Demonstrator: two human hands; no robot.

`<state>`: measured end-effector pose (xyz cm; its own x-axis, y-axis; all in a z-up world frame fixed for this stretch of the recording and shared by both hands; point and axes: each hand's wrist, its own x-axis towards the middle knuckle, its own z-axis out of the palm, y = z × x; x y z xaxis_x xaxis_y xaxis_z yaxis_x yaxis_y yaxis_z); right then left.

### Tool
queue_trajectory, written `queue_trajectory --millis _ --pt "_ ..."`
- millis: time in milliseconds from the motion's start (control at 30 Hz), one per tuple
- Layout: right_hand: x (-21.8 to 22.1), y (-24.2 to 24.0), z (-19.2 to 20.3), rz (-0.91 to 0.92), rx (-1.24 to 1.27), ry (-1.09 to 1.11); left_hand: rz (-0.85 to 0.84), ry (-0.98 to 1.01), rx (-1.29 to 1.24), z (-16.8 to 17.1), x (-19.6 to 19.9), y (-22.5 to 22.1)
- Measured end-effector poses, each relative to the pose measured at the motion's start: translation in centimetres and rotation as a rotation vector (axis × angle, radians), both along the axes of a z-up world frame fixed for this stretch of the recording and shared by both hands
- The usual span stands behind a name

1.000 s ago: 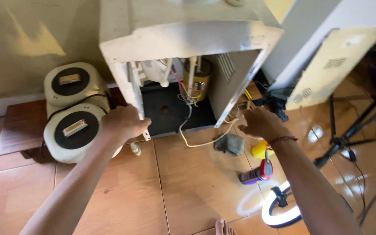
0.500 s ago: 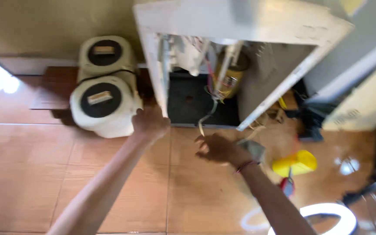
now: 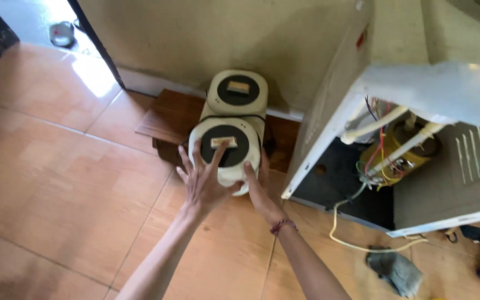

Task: Cleaning the interior components of a water dispenser with a spray and cloth, then reassembling the outer casing.

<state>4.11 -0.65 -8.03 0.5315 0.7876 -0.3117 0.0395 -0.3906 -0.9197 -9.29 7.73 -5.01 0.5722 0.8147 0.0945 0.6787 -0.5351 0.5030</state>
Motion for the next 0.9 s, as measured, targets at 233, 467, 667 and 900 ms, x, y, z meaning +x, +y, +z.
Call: queue_trajectory --millis 233,467,667,900 --pt "-1.9 -0.9 5.1 -0.092 0.018 0.0 -0.01 -0.096 0.071 -2.3 0.1 1.7" --pt "-3.3 1.5 4.9 -0.004 0.042 -0.018 -0.057 -0.255 0.332 -5.5 -2.4 6.9" --pt "-3.9 5.8 3.9 0.094 -0.01 -0.125 -0.037 -0.269 0.273 -4.2 -5.0 10.7" --pt "-3.7 8.2 3.1 0.127 -0.094 -0.169 -0.007 -0.111 0.066 -0.6 -5.5 12.3"
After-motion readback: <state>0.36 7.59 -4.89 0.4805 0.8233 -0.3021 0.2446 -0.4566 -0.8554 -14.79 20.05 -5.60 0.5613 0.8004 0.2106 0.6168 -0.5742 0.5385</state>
